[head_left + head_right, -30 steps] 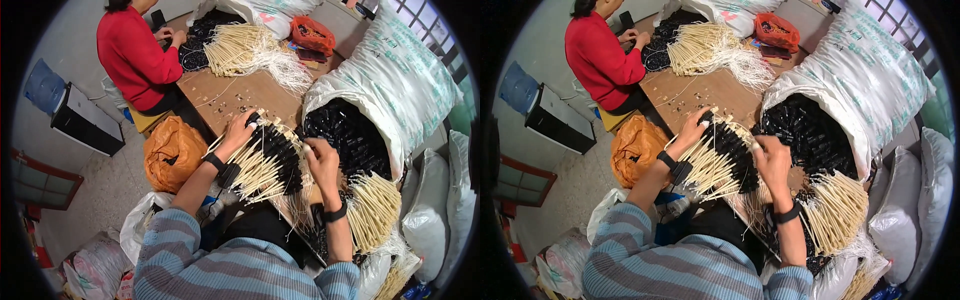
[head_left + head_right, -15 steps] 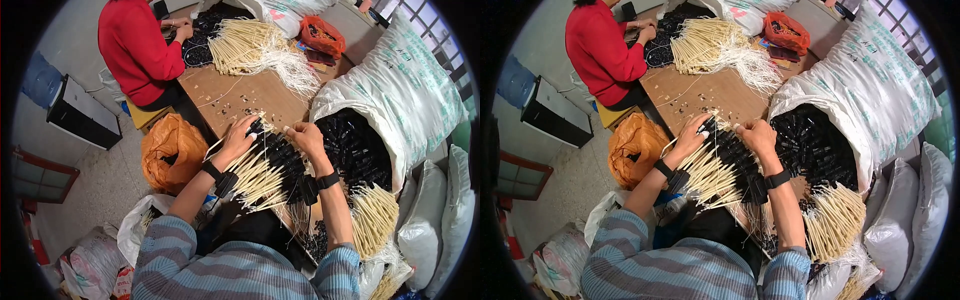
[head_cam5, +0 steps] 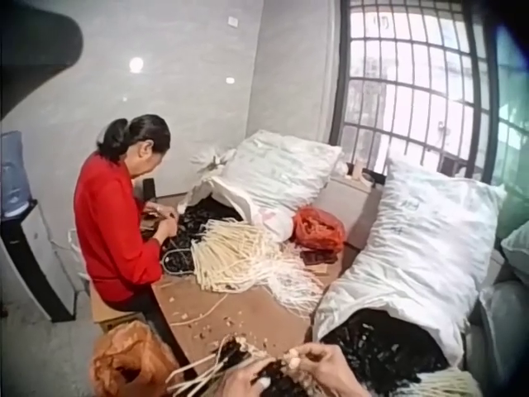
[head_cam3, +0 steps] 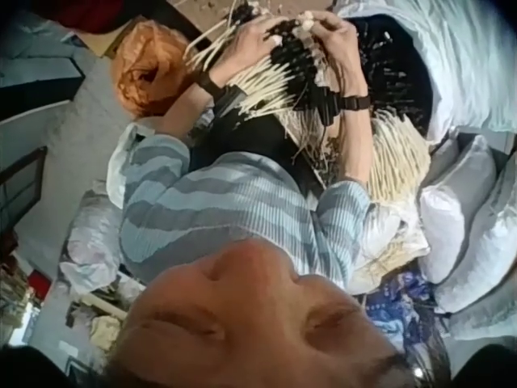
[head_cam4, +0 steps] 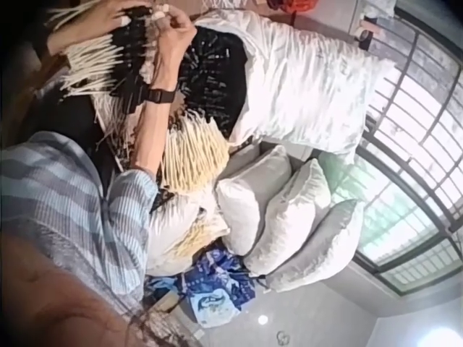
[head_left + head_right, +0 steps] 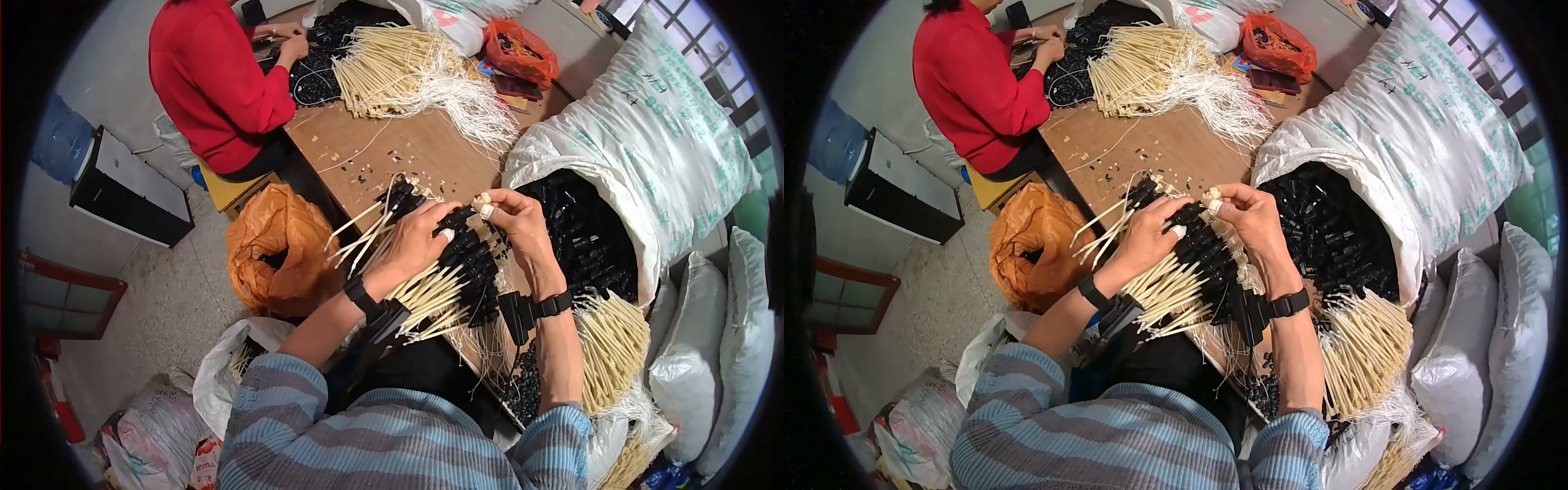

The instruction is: The person assembles components by hand by threading white cords through black plastic pieces and attaching small metal clips. They then gather the completed assemblies and place them into a large white bag.

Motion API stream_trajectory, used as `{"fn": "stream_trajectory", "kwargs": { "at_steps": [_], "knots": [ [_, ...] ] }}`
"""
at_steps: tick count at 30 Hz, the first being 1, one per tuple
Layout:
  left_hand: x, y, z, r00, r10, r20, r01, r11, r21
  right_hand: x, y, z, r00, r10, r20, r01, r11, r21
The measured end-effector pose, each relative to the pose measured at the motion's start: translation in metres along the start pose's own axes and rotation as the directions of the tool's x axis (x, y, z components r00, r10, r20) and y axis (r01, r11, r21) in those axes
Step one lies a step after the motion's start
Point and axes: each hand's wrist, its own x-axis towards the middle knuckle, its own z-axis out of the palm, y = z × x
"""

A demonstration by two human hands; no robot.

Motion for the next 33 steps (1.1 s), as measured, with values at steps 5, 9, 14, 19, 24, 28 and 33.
{"fn": "stream_trajectory", "kwargs": {
  "at_steps": [5, 9, 14, 19, 24, 28, 33],
  "knots": [
    [-0.004, 0.018, 0.000, 0.999, -0.040, 0.016, 0.039, 0.998, 0.047, -0.014, -0.002, 0.002, 0.999, -0.004, -0.039, 0.007, 0.997, 0.081],
    [-0.007, 0.024, 0.002, 0.997, 0.078, -0.030, -0.073, 0.986, 0.151, -0.024, -0.003, 0.006, 0.995, 0.051, -0.086, -0.032, 0.977, 0.212],
    [-0.010, 0.022, -0.001, 0.981, 0.172, -0.087, -0.137, 0.940, 0.314, -0.034, 0.004, 0.010, 0.960, -0.114, -0.257, 0.138, 0.987, 0.077],
    [-0.016, 0.020, -0.008, 0.992, 0.026, -0.122, 0.007, 0.966, 0.260, -0.048, 0.001, 0.000, 0.933, -0.317, -0.172, 0.324, 0.946, 0.011],
    [-0.013, 0.023, -0.003, 0.982, 0.107, -0.154, -0.078, 0.980, 0.183, -0.046, 0.000, 0.010, 0.958, -0.237, -0.159, 0.219, 0.968, -0.120],
    [-0.011, 0.023, -0.007, 0.974, 0.171, -0.147, -0.116, 0.939, 0.324, -0.052, 0.002, 0.011, 0.964, -0.240, -0.115, 0.198, 0.936, -0.292],
    [-0.009, 0.034, -0.009, 0.991, -0.026, -0.133, 0.047, 0.986, 0.158, -0.062, -0.008, 0.019, 0.850, -0.496, -0.175, 0.364, 0.795, -0.485]
  ]
}}
